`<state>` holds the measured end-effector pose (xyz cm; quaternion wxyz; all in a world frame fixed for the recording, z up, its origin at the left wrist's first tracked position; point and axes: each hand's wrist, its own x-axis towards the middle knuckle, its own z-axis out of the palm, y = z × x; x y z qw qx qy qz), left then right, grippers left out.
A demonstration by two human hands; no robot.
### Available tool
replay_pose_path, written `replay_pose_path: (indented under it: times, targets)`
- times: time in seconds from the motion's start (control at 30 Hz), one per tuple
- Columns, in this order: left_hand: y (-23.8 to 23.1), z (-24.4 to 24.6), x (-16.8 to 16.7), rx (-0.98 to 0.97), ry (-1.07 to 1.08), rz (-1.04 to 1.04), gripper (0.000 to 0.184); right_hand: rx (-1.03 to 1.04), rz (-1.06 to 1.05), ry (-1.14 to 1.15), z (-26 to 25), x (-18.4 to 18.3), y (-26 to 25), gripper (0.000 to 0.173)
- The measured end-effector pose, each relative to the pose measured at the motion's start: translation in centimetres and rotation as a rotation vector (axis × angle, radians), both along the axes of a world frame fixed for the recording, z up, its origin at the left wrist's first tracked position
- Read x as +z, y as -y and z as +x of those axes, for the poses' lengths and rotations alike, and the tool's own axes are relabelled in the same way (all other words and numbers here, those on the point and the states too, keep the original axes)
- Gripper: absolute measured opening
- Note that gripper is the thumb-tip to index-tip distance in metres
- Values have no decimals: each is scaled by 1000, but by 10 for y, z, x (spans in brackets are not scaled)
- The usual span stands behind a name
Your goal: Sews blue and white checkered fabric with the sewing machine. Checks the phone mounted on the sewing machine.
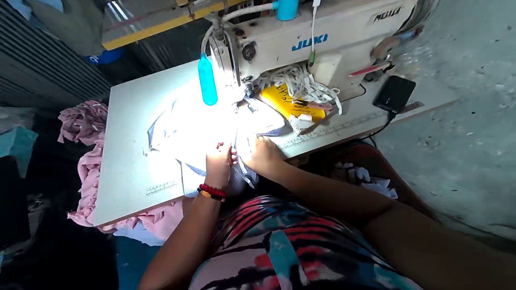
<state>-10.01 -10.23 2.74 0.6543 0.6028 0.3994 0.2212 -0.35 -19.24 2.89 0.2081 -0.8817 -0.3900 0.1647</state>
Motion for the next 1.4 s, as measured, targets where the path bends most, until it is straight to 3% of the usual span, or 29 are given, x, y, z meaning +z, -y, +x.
replay_pose_path:
  times: [0.13,0.27,0.4,0.5,0.6,0.67,0.77,0.9,0.97,1.1,1.23,1.4]
  targets:
    - [-25,-17,-22,-136,-280,515,25,223,-62,-30,-13,11,-3,45]
    - [-46,-29,-30,-203,-316,700,22,388,-185,-53,-5,20,33,19]
    - [-50,-32,-30,-272,-400,798,27,156,-101,311,47,4,80,16]
    - [-44,-31,-27,-298,-443,843,33,27,44,236,54,2,75,28]
    - [-37,-31,-26,-251,-381,787,33,18,114,-27,19,-5,36,40]
    - [-26,-27,-20,-212,-310,623,30,65,65,-189,6,0,16,31]
    - [-3,-24,-2,-235,-248,352,30,88,228,-526,-13,3,11,18]
    - [-2,-23,-10,-177,-164,184,26,-88,335,-870,-24,6,24,22]
    - [-2,-21,-13,-158,-148,160,25,-141,289,-863,-25,3,32,24]
    - [-4,-22,-18,-169,-189,261,25,-102,200,-609,-20,-6,61,26]
    - [-3,-11,-16,-165,-275,380,25,-110,172,-539,-22,-11,83,17]
    - [32,-27,0,-299,-217,209,28,-68,325,-390,-29,-9,95,23]
